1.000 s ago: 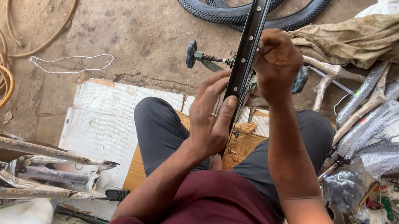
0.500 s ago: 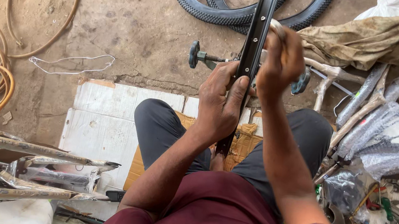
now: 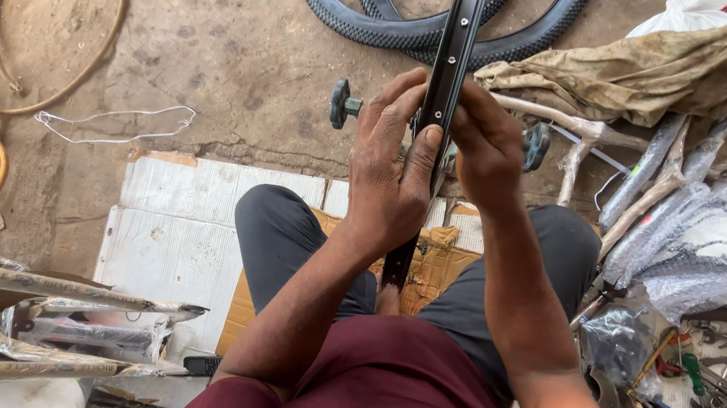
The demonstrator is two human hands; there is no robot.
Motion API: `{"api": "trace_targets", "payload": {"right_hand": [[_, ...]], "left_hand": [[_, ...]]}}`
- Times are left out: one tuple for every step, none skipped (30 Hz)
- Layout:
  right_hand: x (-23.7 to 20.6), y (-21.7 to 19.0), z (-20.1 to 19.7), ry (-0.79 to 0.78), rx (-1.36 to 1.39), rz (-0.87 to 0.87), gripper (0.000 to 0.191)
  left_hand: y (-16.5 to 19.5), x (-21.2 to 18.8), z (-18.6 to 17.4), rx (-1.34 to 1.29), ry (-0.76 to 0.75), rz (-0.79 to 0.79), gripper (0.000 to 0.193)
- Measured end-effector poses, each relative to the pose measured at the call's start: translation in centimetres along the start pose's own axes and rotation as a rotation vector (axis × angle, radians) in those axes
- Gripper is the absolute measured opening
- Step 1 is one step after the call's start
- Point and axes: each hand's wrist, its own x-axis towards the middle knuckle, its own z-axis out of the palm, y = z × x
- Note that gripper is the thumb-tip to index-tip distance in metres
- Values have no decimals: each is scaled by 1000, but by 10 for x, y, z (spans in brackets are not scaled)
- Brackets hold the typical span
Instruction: The person sits on the floor and uses a small tool to tighten the spoke nipples on a bicycle wheel rim held in a stand. They rotate the wheel, handling various spokes one at a time and checking the tension by hand.
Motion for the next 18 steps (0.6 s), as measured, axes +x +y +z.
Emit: {"api": "trace_targets", "payload": {"right_hand": [[2,-2,2,-43,25,21,31],[5,-4,3,-87,50,35,32],[6,-8,4,-125,66,6,35],[7,-11,4,-165,83,-20,40],[7,-15,4,-206,101,-40,46],[6,-18,3,-207,18,-28,48],[7,-21,2,-206,-66,-17,50],[7,-23,1,-203,-152,-7,52],[8,-23,0,-188,-237,-61,48],[9,-21,1,-172,-324,-118,43],[10,-18,1,-157,-414,-174,39],[12,-13,4,-23,-541,-288,31],[16,-5,10,114,-665,-400,24],[19,2,15,254,-786,-511,21],[19,7,19,298,-857,-582,25],[18,10,23,342,-929,-651,30],[20,12,27,386,-999,-721,36],[20,12,30,366,-959,-710,33]], "left_hand": [[0,-1,0,-18,-8,-21,37],[0,-3,0,-35,-15,-36,37],[0,-4,0,-29,-21,-24,38],[0,-6,0,-23,-25,-15,39],[0,-7,-1,-15,-28,-13,40],[0,-8,-1,-20,-28,-18,40],[0,-9,-1,-26,-30,-22,41],[0,-9,-1,-33,-33,-24,41],[-1,-9,0,-43,-36,-34,41],[-1,-8,1,-54,-38,-40,41],[-2,-8,2,-68,-40,-45,41],[-2,-8,3,-62,-41,-45,42],[-2,-7,3,-55,-42,-46,42],[-2,-7,4,-48,-43,-46,42],[-2,-7,4,-59,-36,-42,42],[-2,-8,4,-70,-31,-39,41],[-2,-8,3,-80,-24,-35,40],[-2,-8,3,-73,-25,-39,40]]}}
